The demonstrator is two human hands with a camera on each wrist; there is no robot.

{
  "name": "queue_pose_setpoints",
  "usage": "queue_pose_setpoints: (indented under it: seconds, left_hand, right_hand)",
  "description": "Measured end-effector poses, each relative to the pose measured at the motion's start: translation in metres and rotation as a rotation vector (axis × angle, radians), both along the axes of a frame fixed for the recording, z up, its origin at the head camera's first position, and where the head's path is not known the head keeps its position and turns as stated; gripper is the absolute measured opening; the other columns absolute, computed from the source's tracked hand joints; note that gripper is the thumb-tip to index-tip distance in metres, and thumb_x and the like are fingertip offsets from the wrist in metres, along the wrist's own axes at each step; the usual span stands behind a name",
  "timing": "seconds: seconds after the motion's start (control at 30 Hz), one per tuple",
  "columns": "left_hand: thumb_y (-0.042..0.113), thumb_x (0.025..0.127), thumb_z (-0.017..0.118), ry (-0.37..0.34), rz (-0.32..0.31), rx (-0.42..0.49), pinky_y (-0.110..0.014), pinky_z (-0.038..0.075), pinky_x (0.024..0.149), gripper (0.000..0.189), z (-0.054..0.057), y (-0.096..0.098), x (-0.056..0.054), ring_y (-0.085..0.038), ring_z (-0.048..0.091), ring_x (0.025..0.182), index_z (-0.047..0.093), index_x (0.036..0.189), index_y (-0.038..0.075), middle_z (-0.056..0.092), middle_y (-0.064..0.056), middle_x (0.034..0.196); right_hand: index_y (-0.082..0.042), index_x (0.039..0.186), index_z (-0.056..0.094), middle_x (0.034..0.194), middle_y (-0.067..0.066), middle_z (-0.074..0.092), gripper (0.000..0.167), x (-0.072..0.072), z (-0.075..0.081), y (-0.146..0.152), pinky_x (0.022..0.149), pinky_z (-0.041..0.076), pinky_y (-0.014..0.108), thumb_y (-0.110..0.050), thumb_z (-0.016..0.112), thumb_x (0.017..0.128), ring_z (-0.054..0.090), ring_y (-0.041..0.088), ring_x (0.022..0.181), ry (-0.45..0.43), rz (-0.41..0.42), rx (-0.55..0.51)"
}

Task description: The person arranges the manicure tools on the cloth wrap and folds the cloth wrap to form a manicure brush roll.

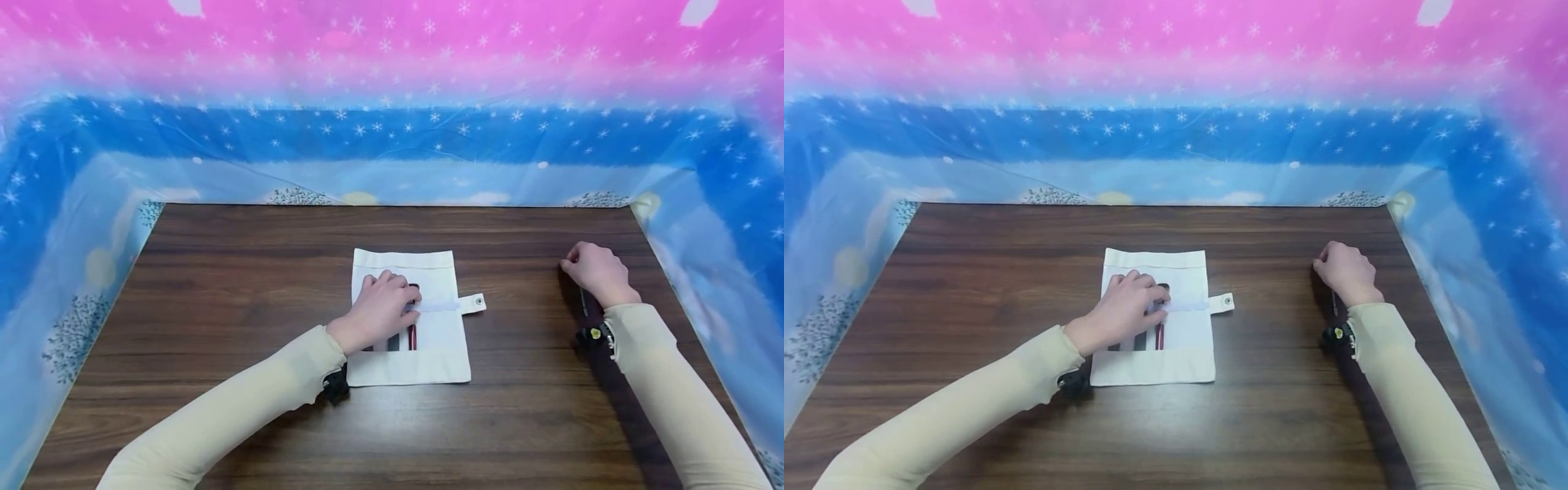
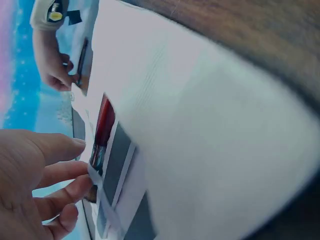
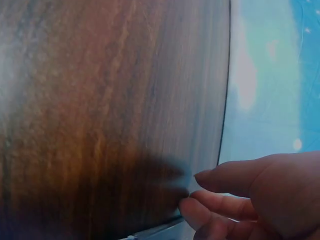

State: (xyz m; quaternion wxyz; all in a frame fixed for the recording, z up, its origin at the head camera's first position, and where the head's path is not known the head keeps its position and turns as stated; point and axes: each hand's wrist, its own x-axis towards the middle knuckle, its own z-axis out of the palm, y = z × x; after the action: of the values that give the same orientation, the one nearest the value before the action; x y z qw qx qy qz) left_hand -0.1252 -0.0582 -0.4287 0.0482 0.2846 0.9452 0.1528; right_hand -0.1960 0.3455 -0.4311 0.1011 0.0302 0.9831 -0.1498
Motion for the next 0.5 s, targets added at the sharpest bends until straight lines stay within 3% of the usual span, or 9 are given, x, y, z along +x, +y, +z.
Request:
queue_pose_setpoints:
  seconds: [0.2,0.4,0.5]
  left_hand:
    - [0.024,0.099,0.073,-0.040,-0.048,-0.030,-0.046,0.040,0.079,0.018,0.009,0.011,-0.005,-0.024,0.050,0.091,0.077,0.115,0.016,0.068,-0.003,0.103]
    - [0.018,0.100,0.070,-0.037,-0.054,-0.035,-0.044,0.040,0.078,0.014,0.006,0.019,-0.006,-0.024,0.050,0.089,0.078,0.111,0.015,0.067,-0.004,0.101]
    - [0.015,0.100,0.069,-0.016,-0.051,-0.019,-0.043,0.041,0.078,0.012,0.002,0.021,-0.007,-0.024,0.050,0.088,0.078,0.107,0.015,0.068,-0.005,0.099]
  right_hand:
    - [0.005,0.105,0.066,0.092,0.023,0.067,0.029,0.001,0.008,0.010,0.071,0.047,0.058,-0.023,0.057,0.103,0.062,0.040,0.079,0.025,-0.039,0.006]
    - [-0.008,0.070,0.057,0.068,0.009,0.057,0.036,0.001,0.011,0.013,0.066,0.046,0.052,-0.026,0.057,0.102,0.058,0.034,0.068,-0.041,-0.059,0.044]
    - [-0.014,0.062,0.049,0.061,0.004,0.051,0.043,0.000,0.009,0.012,0.063,0.044,0.048,-0.027,0.056,0.102,0.055,0.031,0.064,-0.056,-0.065,0.046]
